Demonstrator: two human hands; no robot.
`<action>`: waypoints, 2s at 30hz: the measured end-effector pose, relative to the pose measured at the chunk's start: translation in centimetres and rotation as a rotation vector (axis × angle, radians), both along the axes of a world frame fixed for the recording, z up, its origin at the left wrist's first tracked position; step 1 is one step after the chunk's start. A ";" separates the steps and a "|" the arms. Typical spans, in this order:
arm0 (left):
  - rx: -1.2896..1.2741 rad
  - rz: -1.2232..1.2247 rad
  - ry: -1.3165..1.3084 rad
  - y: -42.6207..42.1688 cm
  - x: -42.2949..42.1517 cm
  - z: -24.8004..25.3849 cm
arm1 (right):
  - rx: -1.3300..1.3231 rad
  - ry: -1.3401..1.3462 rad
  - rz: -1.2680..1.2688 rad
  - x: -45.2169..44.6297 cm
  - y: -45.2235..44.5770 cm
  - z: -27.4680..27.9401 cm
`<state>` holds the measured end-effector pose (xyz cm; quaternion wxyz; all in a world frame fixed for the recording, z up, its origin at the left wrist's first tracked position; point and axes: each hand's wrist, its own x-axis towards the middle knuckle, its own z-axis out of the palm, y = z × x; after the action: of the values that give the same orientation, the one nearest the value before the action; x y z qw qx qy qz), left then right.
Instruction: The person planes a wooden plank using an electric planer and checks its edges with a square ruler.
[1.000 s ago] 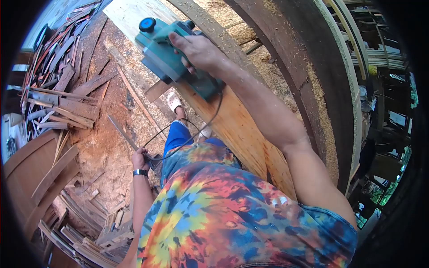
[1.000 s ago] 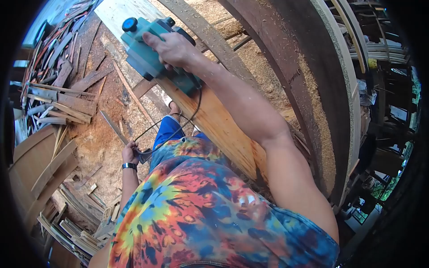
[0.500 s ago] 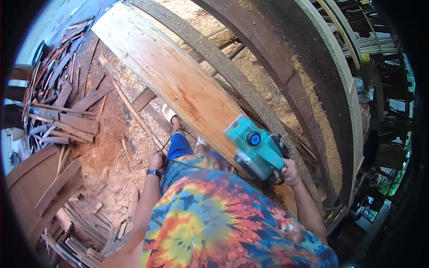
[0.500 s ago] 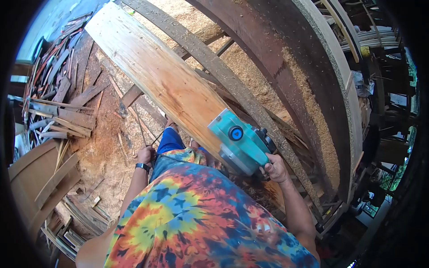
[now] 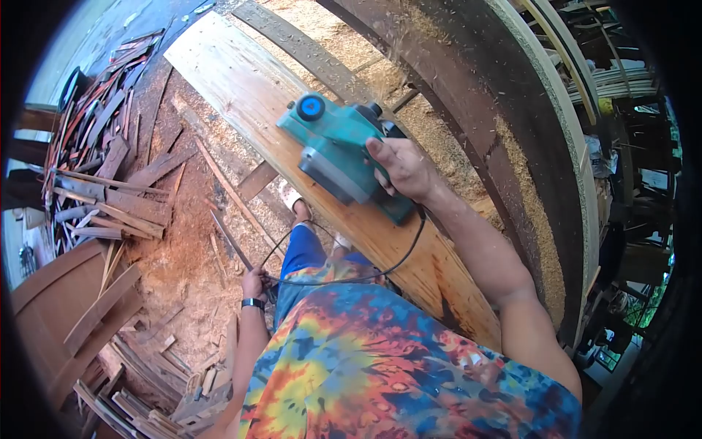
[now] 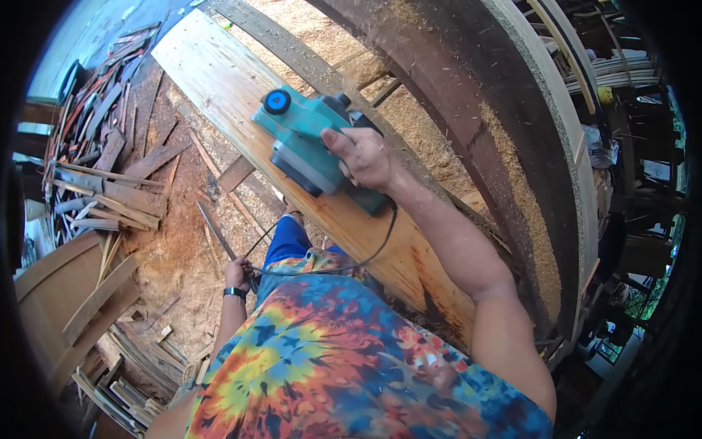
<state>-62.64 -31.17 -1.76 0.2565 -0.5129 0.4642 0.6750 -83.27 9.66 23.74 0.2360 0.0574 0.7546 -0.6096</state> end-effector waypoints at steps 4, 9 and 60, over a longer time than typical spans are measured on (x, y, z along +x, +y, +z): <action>-0.079 0.039 -0.020 -0.2 -1.1 1.1 | 0.064 0.039 -0.004 -10.8 -6.9 0.0; -0.039 0.074 -0.023 -0.5 -2.7 1.7 | 0.047 0.117 0.005 -22.0 -14.0 -0.9; -0.071 0.001 0.029 5.2 13.1 -2.4 | 0.078 0.141 0.062 9.2 -2.4 -1.6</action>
<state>-49.55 -25.98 -4.15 0.2312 -0.5120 0.4914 0.6655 -74.11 7.26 22.14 0.1986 0.0001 0.7940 -0.5746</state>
